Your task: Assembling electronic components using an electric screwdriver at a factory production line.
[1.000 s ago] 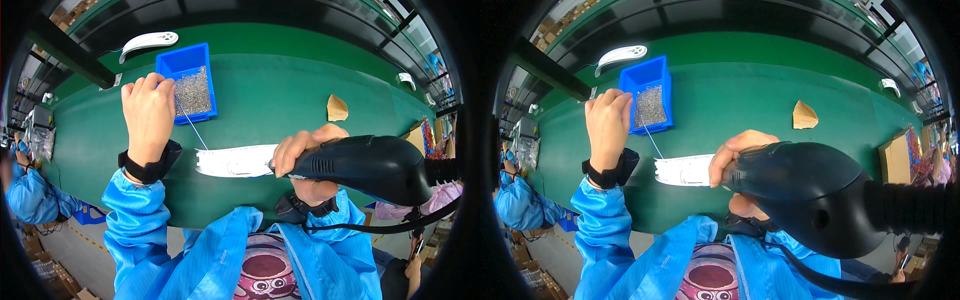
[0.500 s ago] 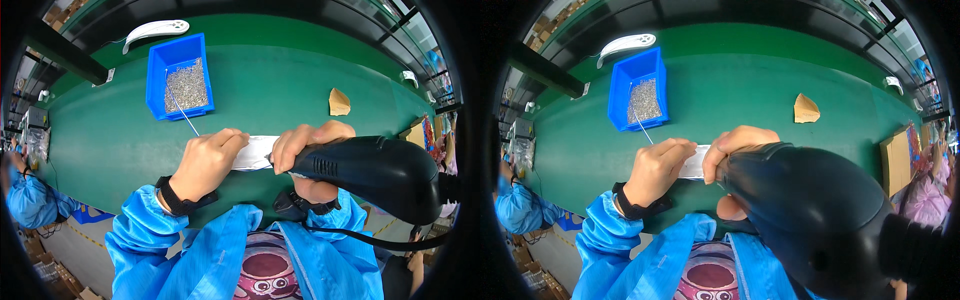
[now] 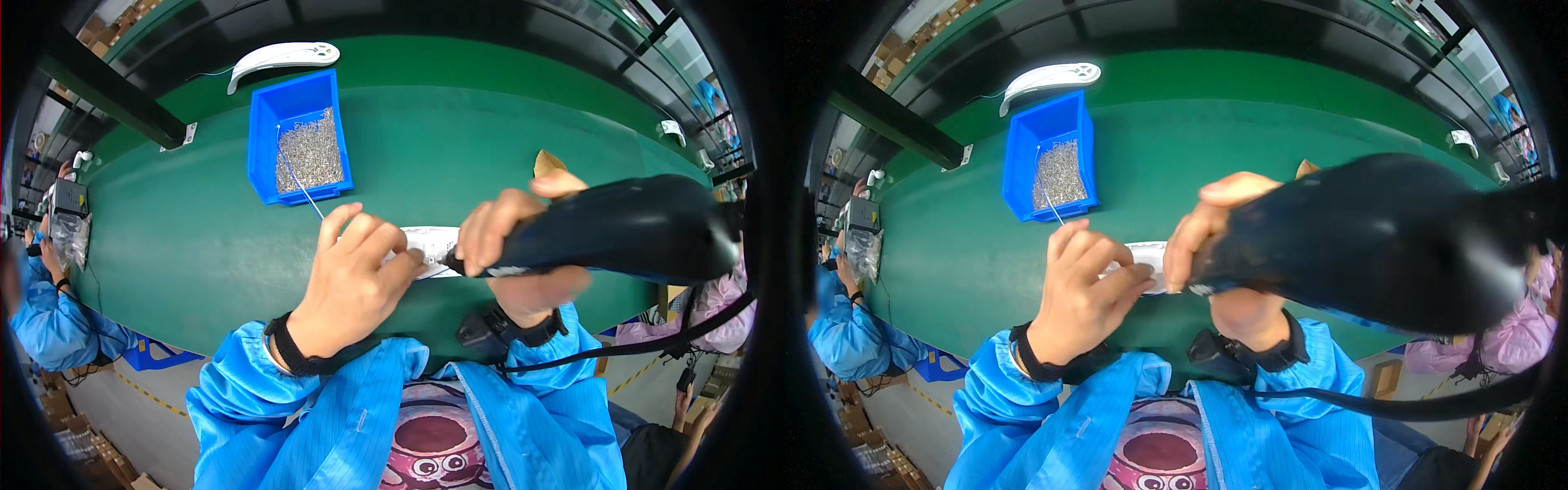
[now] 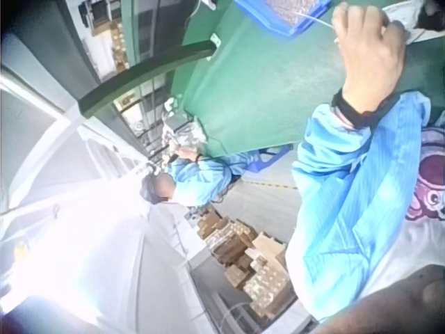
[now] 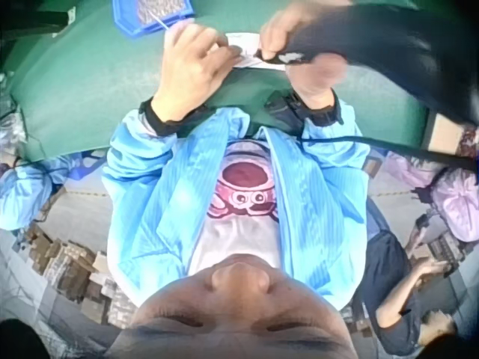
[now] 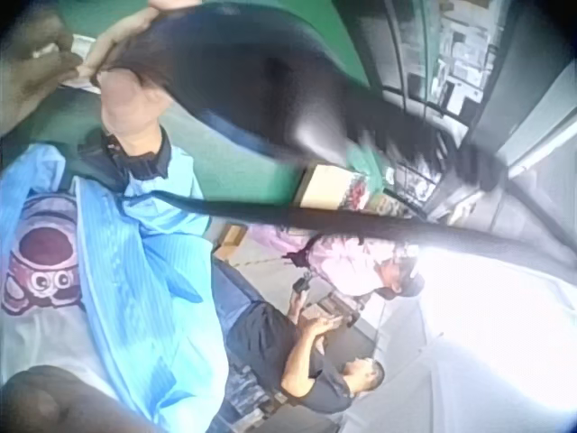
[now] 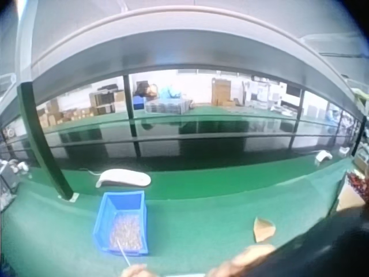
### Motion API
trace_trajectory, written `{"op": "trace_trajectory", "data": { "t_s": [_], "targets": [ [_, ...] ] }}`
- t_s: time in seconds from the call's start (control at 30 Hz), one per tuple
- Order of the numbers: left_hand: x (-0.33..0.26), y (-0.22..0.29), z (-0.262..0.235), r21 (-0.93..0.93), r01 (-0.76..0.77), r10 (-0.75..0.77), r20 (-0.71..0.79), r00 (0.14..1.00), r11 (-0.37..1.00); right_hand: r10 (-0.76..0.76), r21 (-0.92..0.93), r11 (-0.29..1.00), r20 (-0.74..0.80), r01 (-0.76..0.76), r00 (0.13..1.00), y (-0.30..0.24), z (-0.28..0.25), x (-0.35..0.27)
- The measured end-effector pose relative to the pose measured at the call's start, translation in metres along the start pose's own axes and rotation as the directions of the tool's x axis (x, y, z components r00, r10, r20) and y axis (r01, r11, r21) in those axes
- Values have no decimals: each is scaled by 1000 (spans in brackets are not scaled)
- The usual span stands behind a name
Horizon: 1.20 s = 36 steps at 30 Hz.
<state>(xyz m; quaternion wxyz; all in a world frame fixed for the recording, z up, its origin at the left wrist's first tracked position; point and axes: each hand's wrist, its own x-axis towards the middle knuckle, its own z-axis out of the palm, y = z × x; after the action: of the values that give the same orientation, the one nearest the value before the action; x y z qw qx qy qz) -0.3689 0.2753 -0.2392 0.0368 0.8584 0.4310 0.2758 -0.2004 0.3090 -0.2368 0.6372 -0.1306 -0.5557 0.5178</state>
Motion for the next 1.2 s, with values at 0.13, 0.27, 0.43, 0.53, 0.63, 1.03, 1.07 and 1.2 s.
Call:
{"op": "trace_trajectory", "data": {
  "t_s": [0.13, 0.27, 0.43, 0.53, 0.63, 1.03, 1.07, 1.2],
  "targets": [
    [1, 6, 7, -215, 64, -55, 46, 997, 975, -94, 205, 976, 99, 72, 991, -15, -1, 7],
    [7, 10, 10, -258, 71, -49, 92, 995, 964, -139, 262, 959, 102, 108, 985, -11, -7, 4],
    [6, 9, 15, -291, 116, -77, 142, 987, 950, -174, 234, 964, 210, 123, 962, -6, -17, 4],
    [7, 12, 17, -300, 132, -95, 135, 986, 945, -215, 271, 954, 320, 129, 922, -3, -25, 5],
    [7, 14, 18, -292, 103, -59, 155, 986, 951, -185, 218, 968, 290, 123, 939, -13, -24, 3],
    [7, -13, 11, -82, 138, -110, 277, 954, 987, -80, -14, 997, -17, 79, 997, -3, -30, -17],
    [6, -15, 15, -94, 143, -111, 280, 954, 985, -76, -15, 997, -18, 76, 997, -1, -31, -16],
    [6, -15, 17, -111, 162, -128, 262, 956, 981, -97, -13, 995, 5, 98, 995, 2, -32, -14]
  ]
}}
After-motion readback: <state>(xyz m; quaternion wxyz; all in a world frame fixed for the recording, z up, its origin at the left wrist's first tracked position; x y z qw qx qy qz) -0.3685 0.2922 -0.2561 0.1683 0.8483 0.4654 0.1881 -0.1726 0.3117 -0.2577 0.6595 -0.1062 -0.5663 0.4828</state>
